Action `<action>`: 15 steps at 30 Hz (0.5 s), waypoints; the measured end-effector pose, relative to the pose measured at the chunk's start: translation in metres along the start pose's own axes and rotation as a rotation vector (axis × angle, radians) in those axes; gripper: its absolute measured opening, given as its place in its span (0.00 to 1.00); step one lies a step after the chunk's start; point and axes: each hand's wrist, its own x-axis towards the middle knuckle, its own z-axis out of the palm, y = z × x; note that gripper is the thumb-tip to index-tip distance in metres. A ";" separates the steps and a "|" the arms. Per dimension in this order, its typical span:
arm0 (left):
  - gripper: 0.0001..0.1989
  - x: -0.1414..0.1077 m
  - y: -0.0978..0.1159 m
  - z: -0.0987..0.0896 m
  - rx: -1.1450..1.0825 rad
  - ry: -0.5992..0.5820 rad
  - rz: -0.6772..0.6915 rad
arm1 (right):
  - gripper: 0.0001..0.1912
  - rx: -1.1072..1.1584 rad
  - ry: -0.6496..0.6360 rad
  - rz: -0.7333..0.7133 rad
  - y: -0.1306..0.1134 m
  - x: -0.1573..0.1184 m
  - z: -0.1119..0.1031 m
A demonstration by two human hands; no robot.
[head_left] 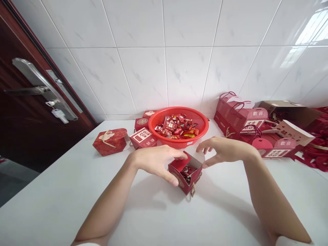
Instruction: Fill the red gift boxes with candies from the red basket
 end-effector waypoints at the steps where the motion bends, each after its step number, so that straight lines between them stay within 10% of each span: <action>1: 0.24 0.002 -0.001 0.001 0.014 -0.012 -0.008 | 0.20 -0.041 0.029 0.027 -0.004 0.004 0.003; 7: 0.12 0.015 -0.007 0.009 0.101 0.058 -0.107 | 0.17 -0.260 0.134 0.083 -0.027 0.025 0.026; 15: 0.21 0.019 -0.009 0.015 0.146 0.106 -0.278 | 0.08 -0.171 0.128 -0.043 -0.033 0.016 0.027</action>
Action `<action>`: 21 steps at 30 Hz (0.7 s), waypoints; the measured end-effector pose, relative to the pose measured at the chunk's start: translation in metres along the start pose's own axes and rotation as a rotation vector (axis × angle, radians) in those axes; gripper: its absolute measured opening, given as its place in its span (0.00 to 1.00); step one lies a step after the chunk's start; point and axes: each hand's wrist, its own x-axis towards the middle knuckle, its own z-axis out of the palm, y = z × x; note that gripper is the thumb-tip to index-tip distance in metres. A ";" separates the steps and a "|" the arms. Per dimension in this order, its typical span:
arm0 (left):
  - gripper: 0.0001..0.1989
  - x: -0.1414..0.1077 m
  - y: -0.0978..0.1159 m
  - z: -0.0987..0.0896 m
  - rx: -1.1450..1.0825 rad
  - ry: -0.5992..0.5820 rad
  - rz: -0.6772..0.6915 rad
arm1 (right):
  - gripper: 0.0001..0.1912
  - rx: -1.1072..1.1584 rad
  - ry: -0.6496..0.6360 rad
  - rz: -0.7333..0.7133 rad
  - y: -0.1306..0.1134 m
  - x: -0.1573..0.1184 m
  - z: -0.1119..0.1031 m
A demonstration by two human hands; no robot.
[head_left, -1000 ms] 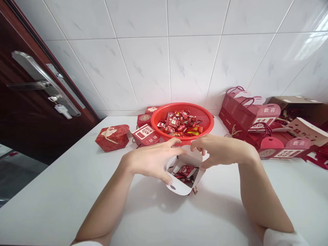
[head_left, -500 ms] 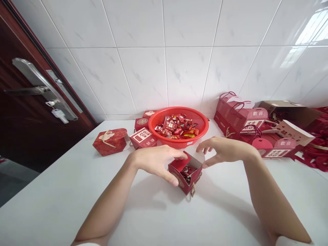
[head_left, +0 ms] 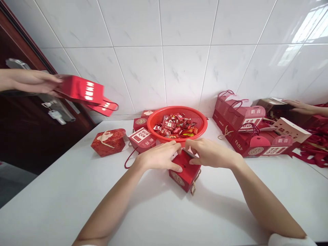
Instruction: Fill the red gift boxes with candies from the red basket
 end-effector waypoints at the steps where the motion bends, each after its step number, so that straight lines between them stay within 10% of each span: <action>1: 0.21 0.001 0.000 0.000 -0.005 -0.008 -0.008 | 0.07 0.037 -0.047 -0.038 0.000 0.000 0.000; 9: 0.22 0.012 0.001 0.004 -0.185 -0.078 0.228 | 0.04 0.179 -0.155 -0.151 0.015 -0.001 -0.006; 21: 0.26 0.009 -0.007 0.001 0.004 -0.104 -0.061 | 0.10 0.333 -0.421 -0.199 0.061 0.020 0.010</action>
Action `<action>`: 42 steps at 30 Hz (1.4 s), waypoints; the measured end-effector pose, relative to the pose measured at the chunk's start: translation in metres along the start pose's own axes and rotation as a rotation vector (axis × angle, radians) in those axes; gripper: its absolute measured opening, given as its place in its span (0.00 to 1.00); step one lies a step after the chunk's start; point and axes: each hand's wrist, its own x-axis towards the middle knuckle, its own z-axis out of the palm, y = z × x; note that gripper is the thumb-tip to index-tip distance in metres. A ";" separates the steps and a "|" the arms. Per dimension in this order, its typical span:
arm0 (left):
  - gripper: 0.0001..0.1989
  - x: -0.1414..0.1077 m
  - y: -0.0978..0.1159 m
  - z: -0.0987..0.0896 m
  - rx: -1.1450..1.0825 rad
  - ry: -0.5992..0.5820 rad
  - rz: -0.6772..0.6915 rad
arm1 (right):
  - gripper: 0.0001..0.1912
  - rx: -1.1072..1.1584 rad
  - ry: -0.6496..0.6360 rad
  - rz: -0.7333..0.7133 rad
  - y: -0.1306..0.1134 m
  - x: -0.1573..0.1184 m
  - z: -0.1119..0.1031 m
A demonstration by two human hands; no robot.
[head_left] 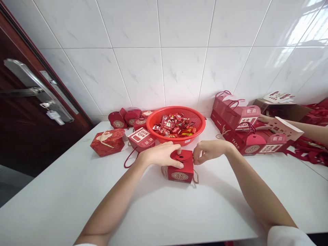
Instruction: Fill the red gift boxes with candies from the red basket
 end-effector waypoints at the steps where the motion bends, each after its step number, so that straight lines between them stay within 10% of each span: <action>1: 0.26 0.000 -0.001 0.000 -0.003 0.001 0.003 | 0.10 0.042 -0.022 -0.031 0.005 0.005 0.001; 7: 0.26 0.002 -0.001 -0.002 -0.022 0.013 -0.025 | 0.19 0.285 -0.031 -0.073 0.019 0.013 0.001; 20: 0.34 -0.001 0.001 0.001 -0.164 0.153 -0.090 | 0.23 0.834 0.381 -0.168 -0.008 -0.006 -0.008; 26: 0.33 -0.022 0.003 -0.016 -0.693 0.336 0.072 | 0.25 1.005 0.544 -0.166 -0.027 -0.017 -0.010; 33: 0.24 -0.032 0.019 -0.018 -1.106 0.360 0.446 | 0.26 0.929 0.704 -0.189 -0.049 -0.014 0.002; 42: 0.23 -0.014 0.033 0.002 -1.250 0.454 0.551 | 0.31 0.617 1.026 -0.098 -0.061 0.012 0.028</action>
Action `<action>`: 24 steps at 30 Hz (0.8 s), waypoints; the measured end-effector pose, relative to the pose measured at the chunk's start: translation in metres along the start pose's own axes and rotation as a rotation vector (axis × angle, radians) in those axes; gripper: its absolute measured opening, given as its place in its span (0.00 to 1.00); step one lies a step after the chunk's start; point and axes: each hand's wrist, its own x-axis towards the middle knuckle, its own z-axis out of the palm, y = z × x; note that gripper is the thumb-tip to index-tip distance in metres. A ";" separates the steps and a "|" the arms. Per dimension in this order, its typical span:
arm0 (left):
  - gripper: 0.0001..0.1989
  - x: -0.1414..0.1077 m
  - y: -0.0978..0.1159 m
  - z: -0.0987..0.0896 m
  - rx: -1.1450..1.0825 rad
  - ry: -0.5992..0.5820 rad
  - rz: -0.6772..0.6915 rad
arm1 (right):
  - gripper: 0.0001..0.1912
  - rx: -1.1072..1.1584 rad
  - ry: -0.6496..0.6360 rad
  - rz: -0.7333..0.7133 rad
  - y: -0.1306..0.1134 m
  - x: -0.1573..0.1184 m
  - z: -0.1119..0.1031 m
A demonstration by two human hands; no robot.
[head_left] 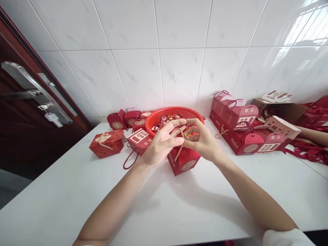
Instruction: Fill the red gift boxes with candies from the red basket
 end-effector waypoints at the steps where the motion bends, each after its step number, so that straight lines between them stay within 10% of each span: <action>1: 0.22 0.001 -0.001 0.000 0.011 0.006 0.002 | 0.30 -0.013 0.016 -0.014 0.002 0.000 0.002; 13: 0.20 0.000 -0.003 -0.002 0.215 -0.035 0.063 | 0.16 0.049 0.225 -0.121 -0.003 0.004 -0.003; 24: 0.13 0.010 -0.004 -0.024 0.346 0.125 0.133 | 0.14 -0.044 0.908 -0.606 -0.031 -0.038 -0.112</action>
